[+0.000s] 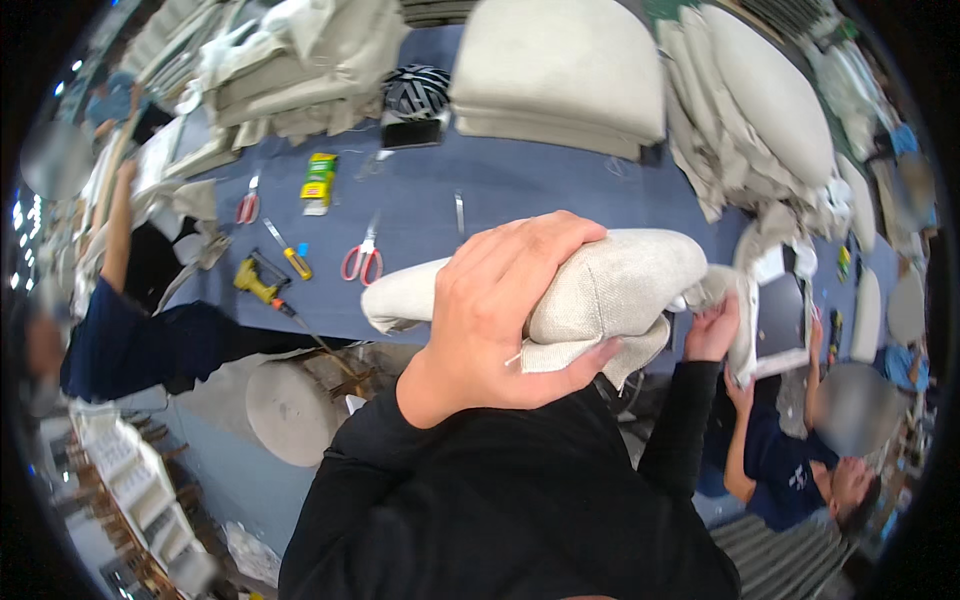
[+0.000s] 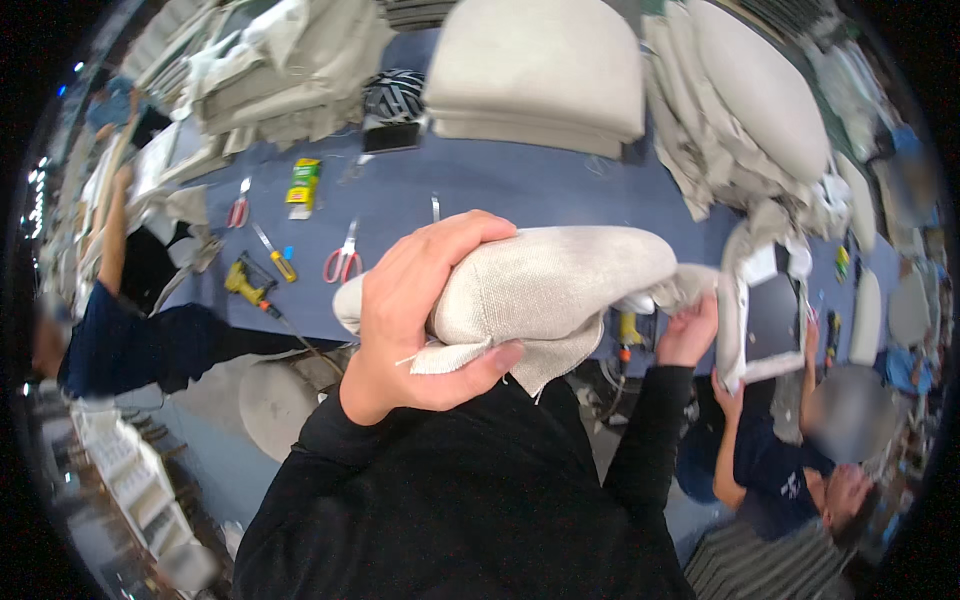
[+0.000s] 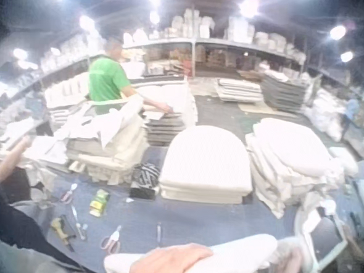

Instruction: The person wraps a white fabric cover around a cushion, using a staple gun to secure the fabric to the back. They repeatedly use a screwdriver to tuck and adjust the fabric edges for a tight fit, then staple them down. The process involves trimming excess fabric and ensuring a smooth finish on the cushion.

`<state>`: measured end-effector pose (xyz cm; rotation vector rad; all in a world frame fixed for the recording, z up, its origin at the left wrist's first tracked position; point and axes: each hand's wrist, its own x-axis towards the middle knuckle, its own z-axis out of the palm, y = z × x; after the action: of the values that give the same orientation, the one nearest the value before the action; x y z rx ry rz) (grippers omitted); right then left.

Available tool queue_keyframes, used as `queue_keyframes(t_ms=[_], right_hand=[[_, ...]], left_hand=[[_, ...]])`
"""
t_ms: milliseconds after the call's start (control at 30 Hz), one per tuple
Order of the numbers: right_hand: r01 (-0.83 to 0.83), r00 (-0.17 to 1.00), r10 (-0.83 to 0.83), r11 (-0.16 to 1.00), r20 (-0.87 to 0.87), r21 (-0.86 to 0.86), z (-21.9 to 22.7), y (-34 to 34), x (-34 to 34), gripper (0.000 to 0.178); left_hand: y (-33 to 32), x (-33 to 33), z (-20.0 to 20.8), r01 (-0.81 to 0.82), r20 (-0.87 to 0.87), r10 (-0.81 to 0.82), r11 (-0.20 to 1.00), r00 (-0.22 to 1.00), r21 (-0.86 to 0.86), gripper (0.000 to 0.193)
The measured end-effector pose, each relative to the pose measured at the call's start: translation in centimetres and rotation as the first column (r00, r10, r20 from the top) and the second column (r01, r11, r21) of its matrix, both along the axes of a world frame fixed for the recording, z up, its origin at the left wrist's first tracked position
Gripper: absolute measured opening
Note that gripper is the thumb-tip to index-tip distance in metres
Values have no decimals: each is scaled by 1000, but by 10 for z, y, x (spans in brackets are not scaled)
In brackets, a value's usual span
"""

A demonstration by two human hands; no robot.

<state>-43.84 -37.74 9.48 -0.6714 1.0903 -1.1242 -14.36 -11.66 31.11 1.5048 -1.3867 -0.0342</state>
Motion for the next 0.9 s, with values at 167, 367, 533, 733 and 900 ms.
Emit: queue_keyframes(t_ms=[167, 367, 533, 733, 900], right_hand=[[123, 984, -31, 827, 174, -548, 107, 21, 20, 15], [-227, 957, 290, 707, -18, -670, 194, 102, 107, 9], [-291, 932, 352, 598, -82, -747, 200, 130, 159, 21], [-531, 685, 684, 233, -251, -815, 206, 140, 141, 32], [-915, 290, 932, 203, -218, -348, 209, 170, 154, 62]], left_hand=[[-9, -13, 3, 57, 13, -57, 998, 998, -21, 69], [4, -8, -3, 59, 11, -59, 998, 998, -10, 73], [23, -9, -3, 2, -28, -1, 999, 1000, 51, 84], [45, 54, -9, 319, -251, -304, 948, 919, 21, 74], [44, 85, -23, 458, -380, -468, 880, 798, -122, 68]])
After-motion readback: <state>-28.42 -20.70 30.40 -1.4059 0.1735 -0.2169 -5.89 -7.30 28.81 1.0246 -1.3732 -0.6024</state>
